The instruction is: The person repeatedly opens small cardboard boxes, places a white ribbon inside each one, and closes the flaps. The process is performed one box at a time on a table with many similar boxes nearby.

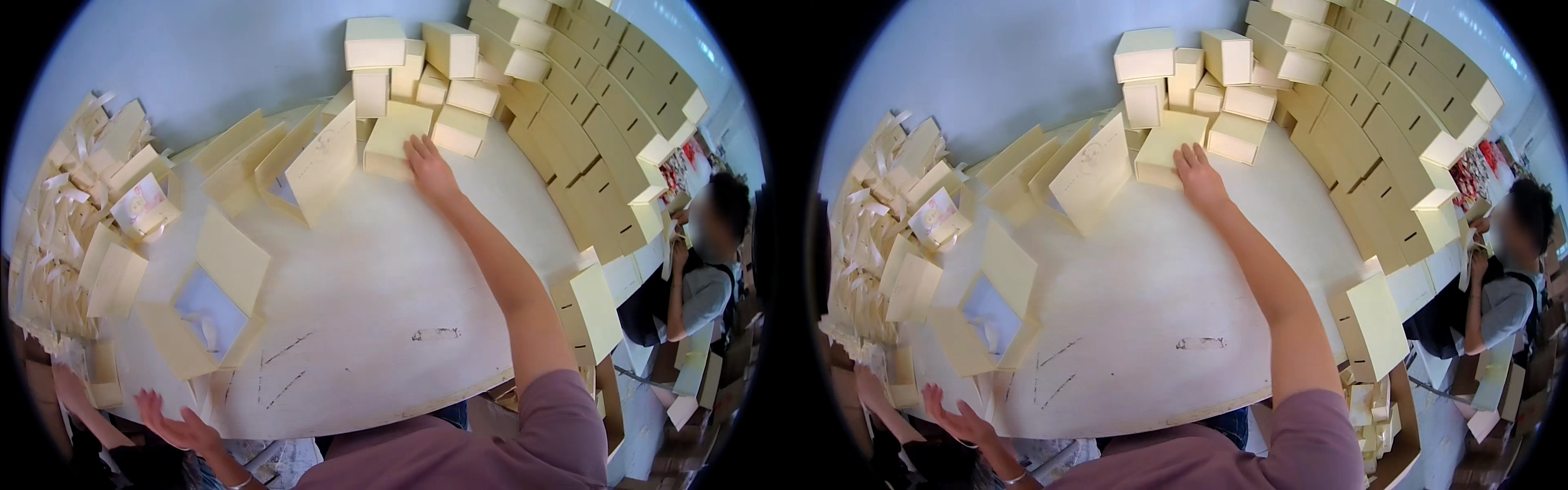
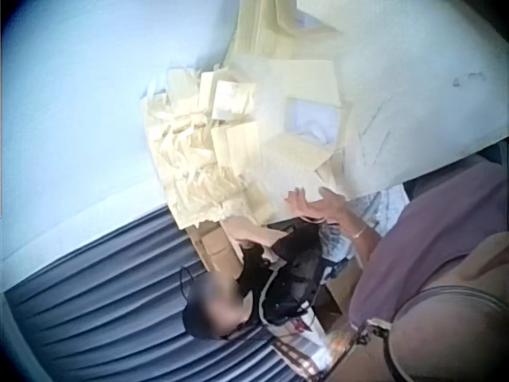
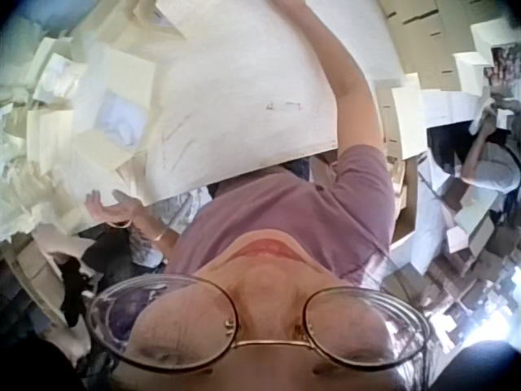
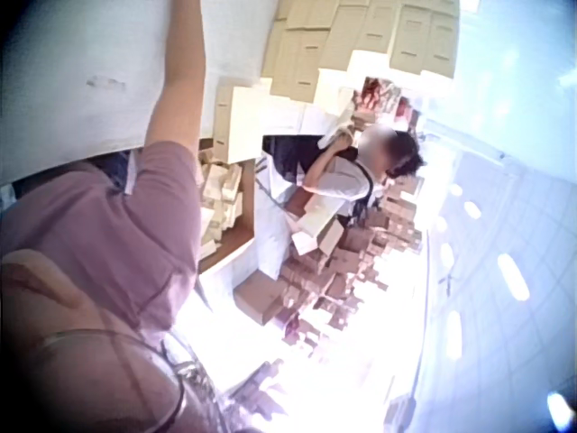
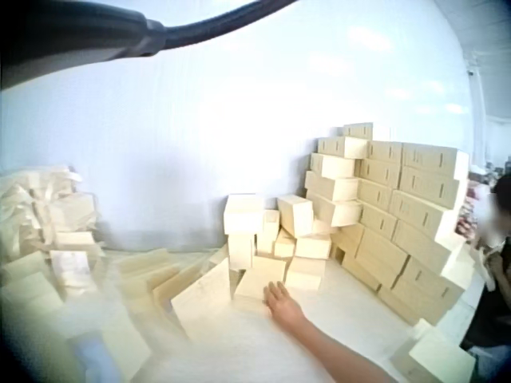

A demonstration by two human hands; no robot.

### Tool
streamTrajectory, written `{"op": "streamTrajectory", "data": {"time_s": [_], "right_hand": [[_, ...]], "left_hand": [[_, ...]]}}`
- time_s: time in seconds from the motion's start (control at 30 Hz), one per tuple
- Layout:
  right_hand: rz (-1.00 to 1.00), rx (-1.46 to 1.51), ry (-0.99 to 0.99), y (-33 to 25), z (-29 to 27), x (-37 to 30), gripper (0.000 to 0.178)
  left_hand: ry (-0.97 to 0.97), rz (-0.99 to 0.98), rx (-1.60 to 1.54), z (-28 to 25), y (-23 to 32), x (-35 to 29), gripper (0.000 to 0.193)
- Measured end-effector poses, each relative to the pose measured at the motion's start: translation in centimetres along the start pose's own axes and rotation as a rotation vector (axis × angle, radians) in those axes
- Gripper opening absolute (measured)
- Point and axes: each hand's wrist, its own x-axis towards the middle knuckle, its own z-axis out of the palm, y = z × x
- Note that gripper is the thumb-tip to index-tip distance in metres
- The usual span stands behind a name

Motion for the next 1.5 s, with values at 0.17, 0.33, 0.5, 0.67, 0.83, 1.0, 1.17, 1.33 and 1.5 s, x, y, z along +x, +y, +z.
{"op": "streamTrajectory", "data": {"time_s": [0.17, 0.33, 0.5, 0.67, 0.83, 1.0, 1.17, 1.33, 1.5], "right_hand": [[-0.13, 0.075, -0.051, -3.5, -8.3, -5.7, 0.026], [0.44, 0.602, -0.12, -8.0, -18.1, -7.1, 0.021], [0.904, 1.162, -0.583, -6.6, -18.6, -7.4, 0.028], [0.649, 0.731, -0.488, -8.3, -15.8, -11.2, 0.038], [0.64, 0.874, -0.389, -10.2, -13.9, -10.2, 0.034], [0.666, 0.889, -0.347, -10.6, -12.5, -10.3, 0.035], [0.505, 0.793, -0.488, -9.6, -13.7, -9.1, 0.036], [0.154, 0.142, -0.545, -14.6, -10.7, -5.9, 0.038], [0.288, 0.476, -0.557, -15.7, -10.5, -4.2, 0.044]], "left_hand": [[-0.253, 0.156, -0.33, 1.9, 6.9, -0.6, 0.027], [-0.606, 0.272, -0.729, 8.2, 14.2, 2.2, 0.059], [-0.855, 0.324, -0.593, 12.6, 20.0, 3.8, 0.076], [-1.091, 0.386, -0.267, 13.5, 20.9, 3.9, 0.072], [-1.392, 0.337, -0.206, 14.0, 22.5, 7.2, 0.065], [-1.343, 0.406, 0.001, 15.2, 23.6, 7.6, 0.051], [-1.49, -0.43, -0.709, 15.6, 15.9, 11.6, 0.045], [-1.397, -0.809, -1.06, 14.3, 15.4, 8.2, 0.04], [-1.284, -1.019, -1.2, 12.3, 15.0, 5.8, 0.036]]}}
